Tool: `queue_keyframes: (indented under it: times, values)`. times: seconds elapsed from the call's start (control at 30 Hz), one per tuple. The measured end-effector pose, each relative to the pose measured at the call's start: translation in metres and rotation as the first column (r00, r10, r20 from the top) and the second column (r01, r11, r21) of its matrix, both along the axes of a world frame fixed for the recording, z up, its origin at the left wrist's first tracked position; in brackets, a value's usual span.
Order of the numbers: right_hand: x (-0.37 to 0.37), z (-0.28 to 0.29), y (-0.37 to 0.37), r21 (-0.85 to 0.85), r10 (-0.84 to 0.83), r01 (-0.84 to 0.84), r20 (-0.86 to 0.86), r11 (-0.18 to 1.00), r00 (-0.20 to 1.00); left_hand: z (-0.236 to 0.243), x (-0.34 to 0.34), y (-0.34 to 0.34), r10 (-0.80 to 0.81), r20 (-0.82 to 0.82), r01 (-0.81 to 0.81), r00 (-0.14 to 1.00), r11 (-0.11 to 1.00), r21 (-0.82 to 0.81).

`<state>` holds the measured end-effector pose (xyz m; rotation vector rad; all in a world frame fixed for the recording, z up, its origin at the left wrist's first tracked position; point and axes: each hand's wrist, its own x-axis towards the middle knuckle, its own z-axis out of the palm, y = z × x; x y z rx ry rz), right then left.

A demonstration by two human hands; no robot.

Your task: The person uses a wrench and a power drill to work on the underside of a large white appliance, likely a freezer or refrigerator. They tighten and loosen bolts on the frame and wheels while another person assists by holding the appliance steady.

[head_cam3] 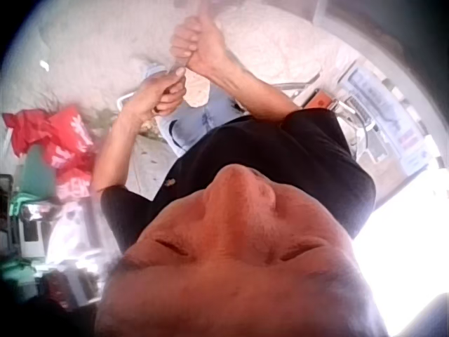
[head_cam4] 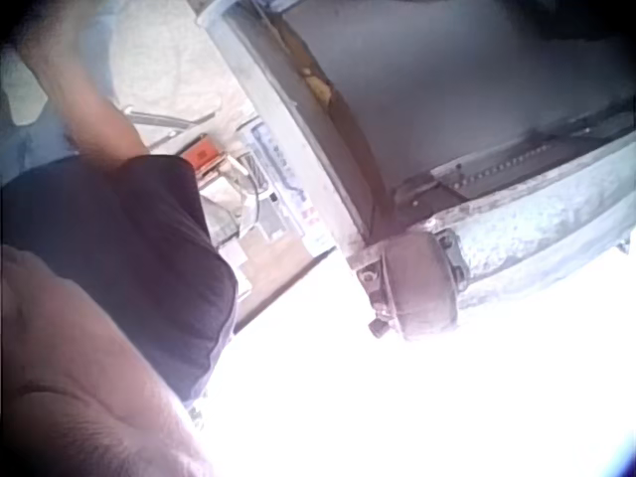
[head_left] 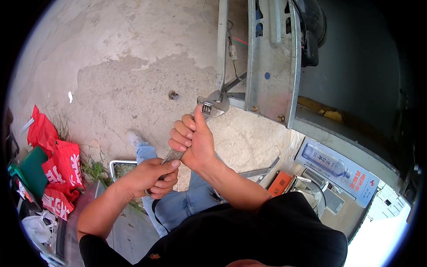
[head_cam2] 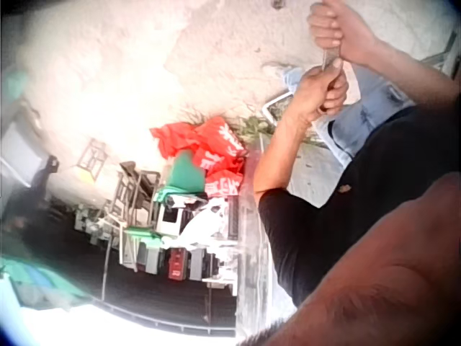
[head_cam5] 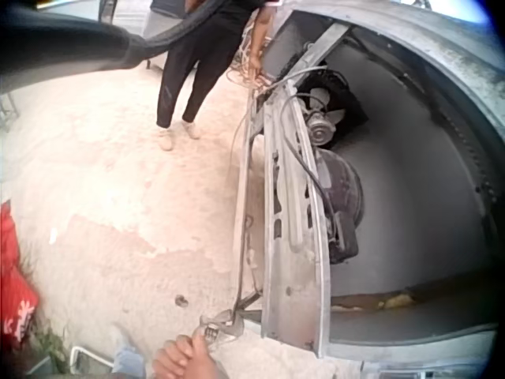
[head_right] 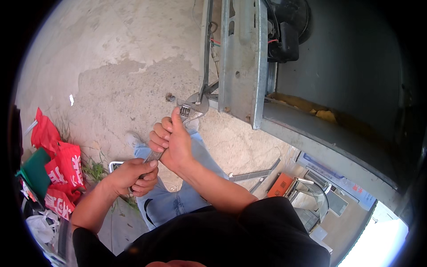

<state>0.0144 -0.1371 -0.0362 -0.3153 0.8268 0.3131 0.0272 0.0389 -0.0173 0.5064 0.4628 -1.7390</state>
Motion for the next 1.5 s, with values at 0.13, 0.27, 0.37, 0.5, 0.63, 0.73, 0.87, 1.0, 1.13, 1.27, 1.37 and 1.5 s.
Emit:
queue_keyframes:
  times: [0.13,0.27,0.37,0.5,0.63,0.73,0.87,1.0,1.13,1.27,1.37,1.5]
  values:
    - [0.015,0.001,-0.005,-0.001,-0.014,0.014,-0.045,1.0,0.999,0.004,0.013,-0.004,0.034,-0.028,-0.035,0.999,0.999,-0.024]
    - [0.026,0.006,-0.007,0.065,-0.082,0.089,-0.098,0.994,0.992,0.015,0.03,-0.004,0.077,-0.044,-0.078,0.996,0.997,-0.001]
    - [0.044,0.009,-0.01,0.133,-0.147,0.164,-0.127,0.977,0.981,0.026,0.049,-0.006,0.138,0.011,-0.138,0.99,0.989,0.043]
    - [0.05,0.011,-0.023,0.227,-0.176,0.187,-0.071,0.956,0.982,0.041,0.058,-0.021,0.141,0.069,-0.146,0.988,0.986,0.085]
    - [0.042,0.014,-0.028,0.266,-0.098,0.124,-0.109,0.956,0.989,0.047,0.036,-0.029,0.202,0.018,-0.203,0.979,0.975,0.091]
    - [0.04,0.015,-0.032,0.302,-0.09,0.127,-0.133,0.945,0.987,0.053,0.034,-0.033,0.242,-0.035,-0.238,0.97,0.967,0.087]
    - [0.041,0.018,-0.039,0.285,-0.05,0.097,-0.166,0.954,0.985,0.057,0.027,-0.044,0.283,-0.022,-0.278,0.959,0.953,0.118]
    - [0.042,0.021,-0.039,0.229,-0.048,0.101,-0.225,0.968,0.973,0.059,0.017,-0.049,0.34,-0.037,-0.332,0.94,0.932,0.142]
    - [0.042,0.019,-0.039,0.19,-0.019,0.059,-0.207,0.98,0.978,0.055,0.022,-0.044,0.293,-0.033,-0.288,0.955,0.95,0.119]
    - [0.049,0.02,-0.036,0.211,-0.058,0.114,-0.254,0.971,0.966,0.061,0.038,-0.041,0.23,0.014,-0.229,0.973,0.959,0.169]
    - [0.049,0.023,-0.034,0.161,-0.057,0.102,-0.263,0.982,0.963,0.066,0.039,-0.043,0.189,0.091,-0.205,0.978,0.952,0.225]
    - [0.05,0.019,-0.03,0.03,0.002,0.007,-0.3,1.0,0.954,0.062,0.031,-0.049,-0.022,0.404,-0.104,0.914,0.952,0.287]
